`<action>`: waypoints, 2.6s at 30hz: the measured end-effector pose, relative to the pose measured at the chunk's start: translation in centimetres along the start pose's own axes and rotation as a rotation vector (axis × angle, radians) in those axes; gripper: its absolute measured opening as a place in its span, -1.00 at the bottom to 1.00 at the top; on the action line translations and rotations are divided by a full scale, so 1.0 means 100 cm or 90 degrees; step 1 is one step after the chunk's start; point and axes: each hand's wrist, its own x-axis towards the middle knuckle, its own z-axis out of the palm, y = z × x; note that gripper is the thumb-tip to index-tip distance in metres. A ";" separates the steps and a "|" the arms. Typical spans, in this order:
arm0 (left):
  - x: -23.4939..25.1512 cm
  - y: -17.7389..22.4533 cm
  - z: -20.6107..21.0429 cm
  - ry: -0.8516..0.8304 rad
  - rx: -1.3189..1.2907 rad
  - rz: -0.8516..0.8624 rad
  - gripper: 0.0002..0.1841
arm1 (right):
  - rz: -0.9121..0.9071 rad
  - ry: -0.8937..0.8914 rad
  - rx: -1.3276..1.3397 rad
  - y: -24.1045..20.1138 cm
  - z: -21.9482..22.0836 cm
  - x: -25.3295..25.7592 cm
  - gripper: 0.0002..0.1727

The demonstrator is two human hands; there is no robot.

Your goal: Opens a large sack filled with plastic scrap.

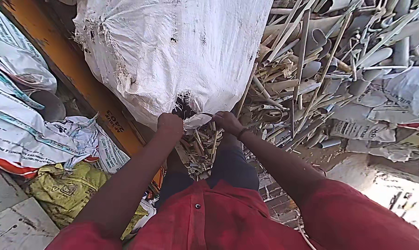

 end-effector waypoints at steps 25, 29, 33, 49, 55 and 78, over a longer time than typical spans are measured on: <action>0.027 0.010 0.080 -0.029 -0.191 0.025 -0.66 | -0.040 -0.026 -0.413 -0.046 0.045 0.027 -0.70; 0.026 0.005 0.082 0.003 -0.162 0.038 -0.80 | -0.030 -0.072 -0.491 -0.063 0.052 0.044 -0.85; 0.018 -0.002 0.073 0.001 -0.135 0.057 -0.77 | -0.001 -0.107 -0.524 -0.050 0.040 0.013 -0.82; -0.008 -0.008 0.068 -0.015 -0.165 0.044 -0.77 | -0.014 -0.031 -0.543 -0.004 -0.011 -0.022 -0.73; -0.010 -0.009 0.075 -0.012 -0.193 0.039 -0.76 | -0.098 -0.038 -0.513 -0.039 0.009 -0.013 -0.73; -0.020 -0.011 0.056 -0.035 -0.139 0.053 -0.73 | -0.002 -0.099 -0.582 -0.041 0.007 0.037 -0.89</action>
